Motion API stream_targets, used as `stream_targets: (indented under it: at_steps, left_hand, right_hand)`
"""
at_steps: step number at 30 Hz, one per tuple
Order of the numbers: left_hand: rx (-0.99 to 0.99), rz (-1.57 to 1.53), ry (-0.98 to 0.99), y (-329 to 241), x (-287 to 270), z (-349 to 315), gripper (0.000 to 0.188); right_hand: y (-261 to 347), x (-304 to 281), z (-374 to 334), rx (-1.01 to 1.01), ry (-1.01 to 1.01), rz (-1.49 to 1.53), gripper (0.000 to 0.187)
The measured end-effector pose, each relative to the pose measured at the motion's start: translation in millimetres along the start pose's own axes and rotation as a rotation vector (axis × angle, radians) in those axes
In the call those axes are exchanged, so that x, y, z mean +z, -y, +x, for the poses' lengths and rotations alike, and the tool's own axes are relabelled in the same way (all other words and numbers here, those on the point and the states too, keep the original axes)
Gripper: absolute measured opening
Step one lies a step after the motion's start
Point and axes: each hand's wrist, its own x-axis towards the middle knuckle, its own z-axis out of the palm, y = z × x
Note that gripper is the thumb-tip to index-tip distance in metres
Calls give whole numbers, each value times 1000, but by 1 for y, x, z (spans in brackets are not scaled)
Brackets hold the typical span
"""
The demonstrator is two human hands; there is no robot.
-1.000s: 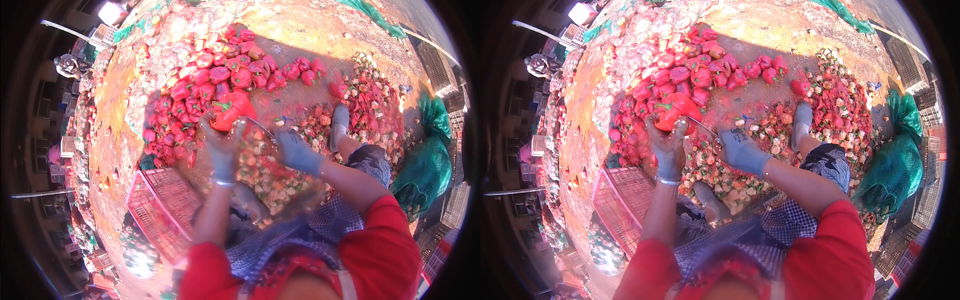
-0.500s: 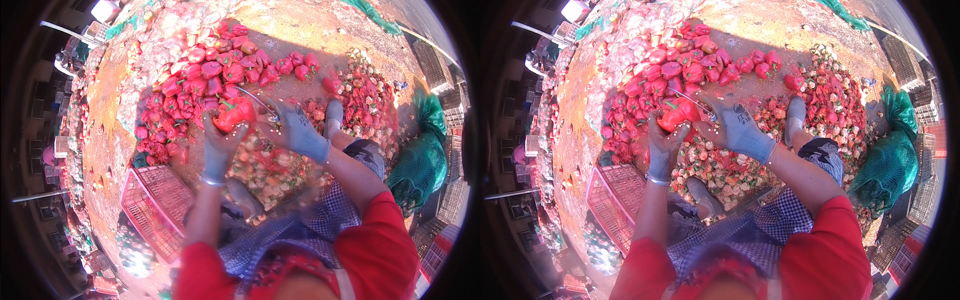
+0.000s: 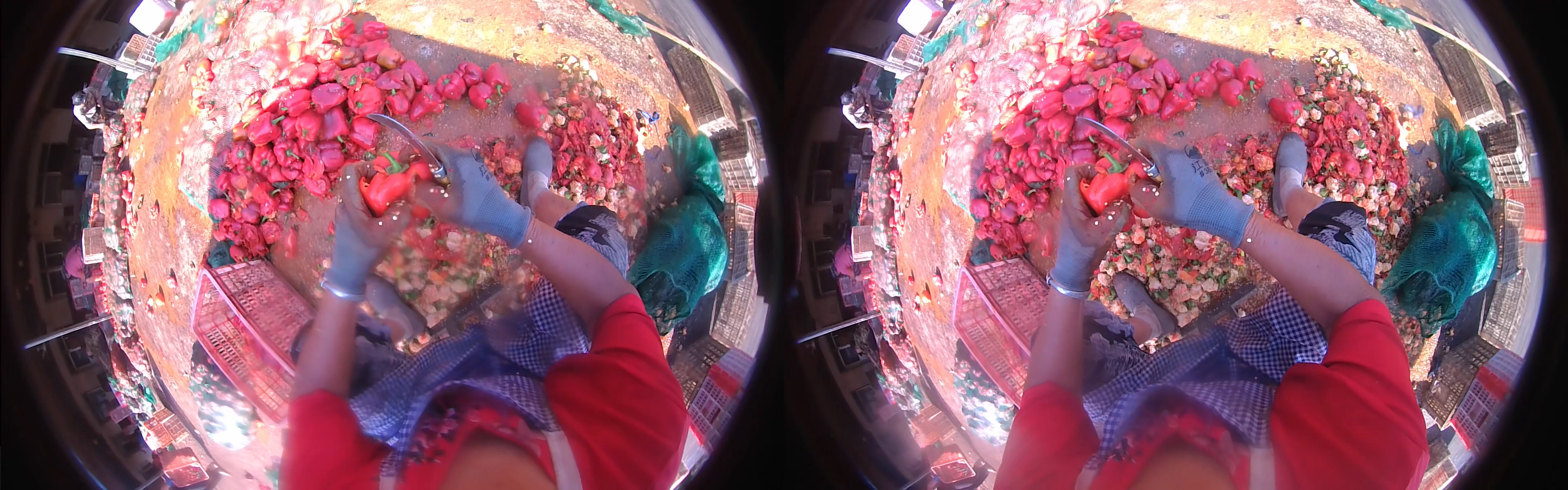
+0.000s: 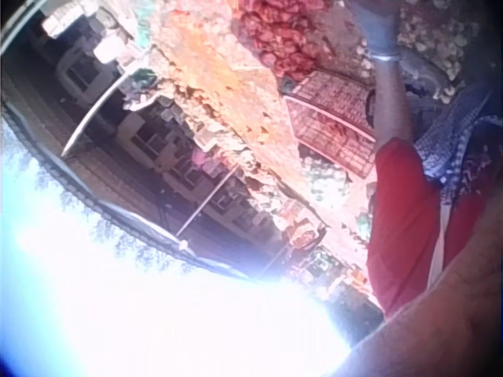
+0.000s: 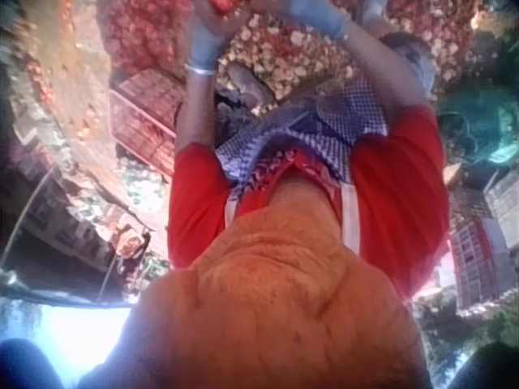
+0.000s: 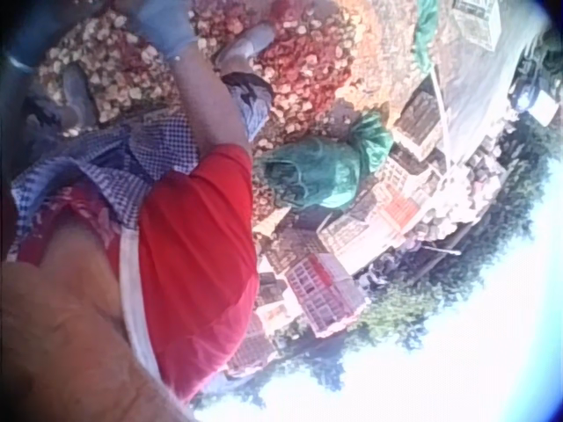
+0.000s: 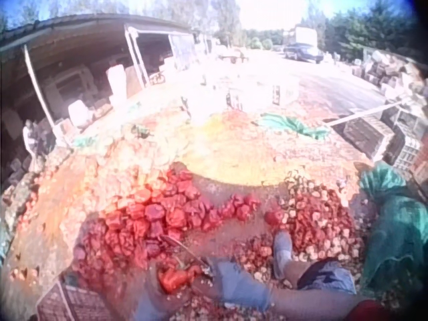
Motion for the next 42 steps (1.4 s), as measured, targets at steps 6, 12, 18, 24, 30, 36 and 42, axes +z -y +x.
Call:
stream_targets:
  at_steps: [6, 12, 18, 24, 30, 36, 42]
  left_hand:
    - [-100, -267, 45, -9, -14, -4, 49]
    - [-141, -256, -5, -14, -17, -4, 48]
    - [95, 179, -127, 42, -7, -10, 39]
    - [-220, -612, -413, 45, -13, -6, 37]
    - [-418, -1007, -908, 45, -15, 26, 46]
    - [-400, -1314, -1190, 80, -61, 7, 84]
    - [-296, -1103, -1003, 90, -61, -4, 78]
  right_hand:
    - [-13, -8, 5, 124, -13, 121, 39]
    - [6, -6, 12, 67, -18, 103, 37]
    - [4, 10, 13, 78, -69, 20, 35]
    - [27, 41, 13, -38, -151, -43, 35]
    - [26, 41, 8, 257, -83, 333, 22]
    - [-23, 57, 46, 81, 18, 447, 39]
    - [222, 133, 42, 120, 375, 666, 45]
